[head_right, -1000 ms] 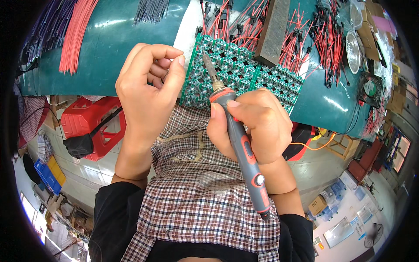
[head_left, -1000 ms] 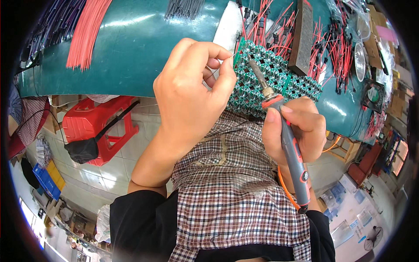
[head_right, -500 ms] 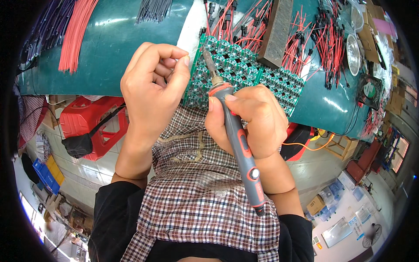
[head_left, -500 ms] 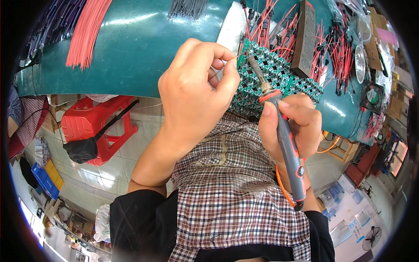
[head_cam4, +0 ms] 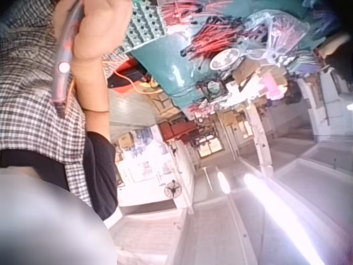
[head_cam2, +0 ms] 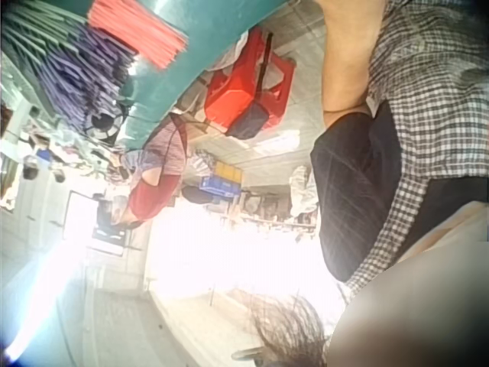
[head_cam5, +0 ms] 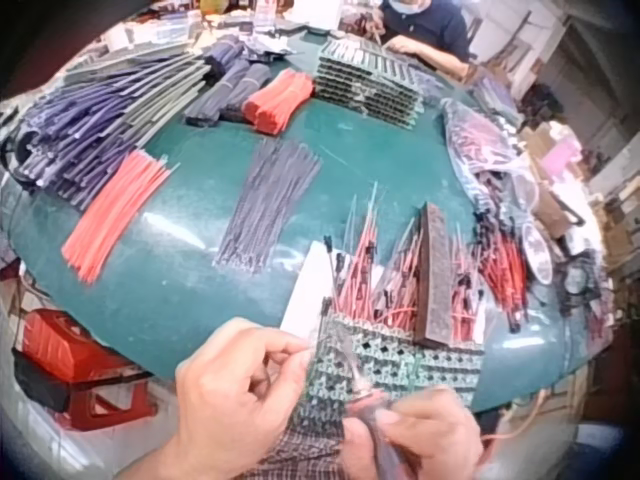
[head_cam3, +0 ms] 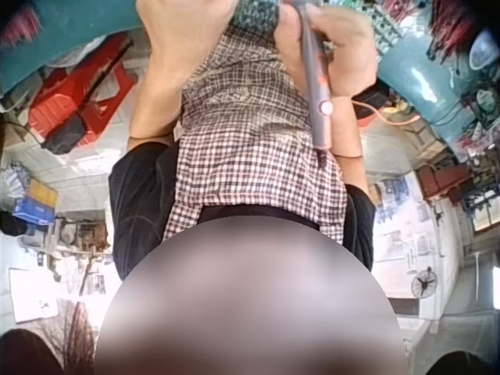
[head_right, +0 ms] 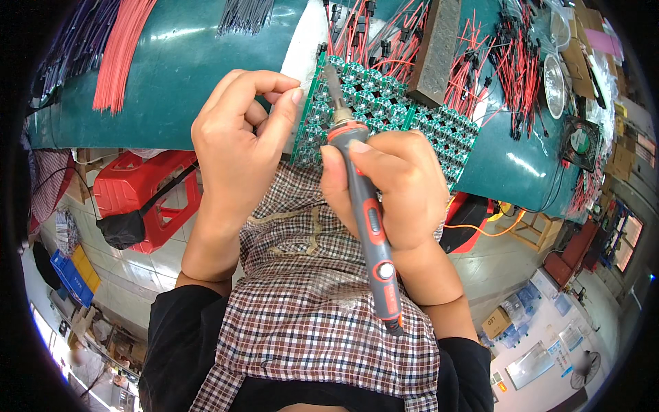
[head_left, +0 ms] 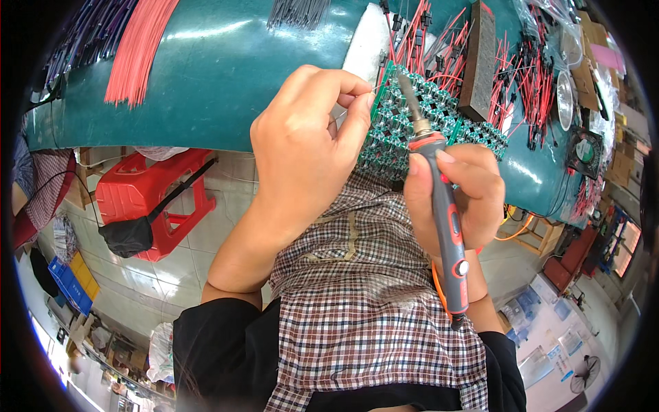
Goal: The person solders individual red wires onto an array of circuit boards using a soldering iron and solder wire.
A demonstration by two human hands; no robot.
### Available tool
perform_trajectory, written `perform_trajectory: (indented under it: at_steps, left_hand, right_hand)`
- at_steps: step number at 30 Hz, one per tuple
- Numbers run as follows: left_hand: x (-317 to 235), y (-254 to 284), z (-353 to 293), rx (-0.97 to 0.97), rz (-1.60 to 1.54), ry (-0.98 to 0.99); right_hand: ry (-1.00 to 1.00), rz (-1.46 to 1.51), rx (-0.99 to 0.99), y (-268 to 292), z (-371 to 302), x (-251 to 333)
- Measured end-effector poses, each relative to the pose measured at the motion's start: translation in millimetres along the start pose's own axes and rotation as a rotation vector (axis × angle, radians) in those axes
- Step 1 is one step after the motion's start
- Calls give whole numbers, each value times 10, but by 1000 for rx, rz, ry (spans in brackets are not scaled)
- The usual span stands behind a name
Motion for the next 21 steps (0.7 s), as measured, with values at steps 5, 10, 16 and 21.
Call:
perform_trajectory:
  at_steps: [5, 10, 16, 21]
  left_hand:
    - [15, 74, -27, -1, 18, 37]
    - [-4, 86, -94, 40, -22, 33]
    - [20, 68, -90, 34, -28, 22]
    - [28, 53, -89, 38, -33, 30]
  right_hand:
    - [13, 79, -52, 162, 12, 10]
    - [22, 79, 63, 251, -37, 105]
    - [43, 44, 31, 135, -46, 100]
    - [39, 35, 42, 88, -60, 67]
Point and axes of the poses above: each hand's wrist, its own z-axis towards the middle knuckle, its own y-axis out of the back of the hand, x = y × z, the point moved 3 cm from there along z, towards the middle knuckle, and after that the axes turned 3 degrees about y, right-handed, at the moved point
